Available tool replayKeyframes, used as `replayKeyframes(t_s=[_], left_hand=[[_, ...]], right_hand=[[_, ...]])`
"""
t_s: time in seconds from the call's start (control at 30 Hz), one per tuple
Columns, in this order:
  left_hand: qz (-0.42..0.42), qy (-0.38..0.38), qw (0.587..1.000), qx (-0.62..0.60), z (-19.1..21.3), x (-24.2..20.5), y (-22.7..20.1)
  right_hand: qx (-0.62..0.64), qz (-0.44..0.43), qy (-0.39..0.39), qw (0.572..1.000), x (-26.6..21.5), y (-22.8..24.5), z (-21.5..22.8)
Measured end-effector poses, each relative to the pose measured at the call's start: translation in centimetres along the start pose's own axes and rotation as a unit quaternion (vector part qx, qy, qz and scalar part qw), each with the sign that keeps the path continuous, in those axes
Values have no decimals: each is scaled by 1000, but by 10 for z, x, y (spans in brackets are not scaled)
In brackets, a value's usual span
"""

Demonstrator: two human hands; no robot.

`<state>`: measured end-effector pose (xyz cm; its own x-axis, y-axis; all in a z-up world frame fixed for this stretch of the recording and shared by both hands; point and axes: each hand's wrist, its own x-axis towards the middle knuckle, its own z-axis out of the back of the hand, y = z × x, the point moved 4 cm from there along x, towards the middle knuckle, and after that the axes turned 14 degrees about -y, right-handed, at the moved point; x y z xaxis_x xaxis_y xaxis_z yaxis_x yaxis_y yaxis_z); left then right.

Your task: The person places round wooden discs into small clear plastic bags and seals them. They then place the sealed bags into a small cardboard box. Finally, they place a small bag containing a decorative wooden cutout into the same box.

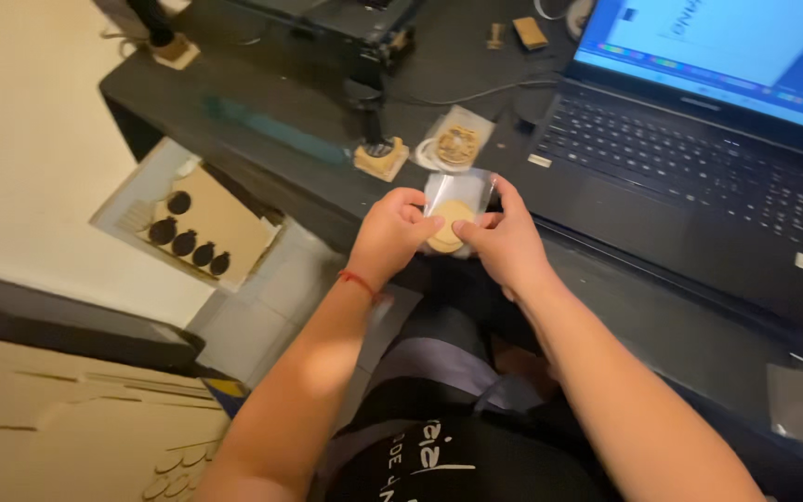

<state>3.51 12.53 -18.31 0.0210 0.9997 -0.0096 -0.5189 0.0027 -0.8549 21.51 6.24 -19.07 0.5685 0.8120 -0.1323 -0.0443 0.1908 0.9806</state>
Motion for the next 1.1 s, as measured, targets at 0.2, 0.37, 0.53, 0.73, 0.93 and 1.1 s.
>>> replayKeyframes(t_s=[0.2,0.37,0.53,0.73,0.93,1.1], left_hand=[[-30,30,998,40,13,-8,-26],[-79,-10,991,105,15,-20,-51],[-184,-69,970,141,-2,-20,-39],[-278,-87,954,75,-5,-32,-62],[-472,-62,873,-100,-1,-69,-101],[-481,94,858,-152,-22,-107,-128]], right_hand=[[-248,54,-6,967,-19,56,10],[-274,50,-53,959,-24,48,19],[-190,68,-52,978,-16,25,21],[-27,64,-72,995,-36,42,40],[120,103,-47,986,-62,32,100],[85,140,-48,985,-105,44,143]])
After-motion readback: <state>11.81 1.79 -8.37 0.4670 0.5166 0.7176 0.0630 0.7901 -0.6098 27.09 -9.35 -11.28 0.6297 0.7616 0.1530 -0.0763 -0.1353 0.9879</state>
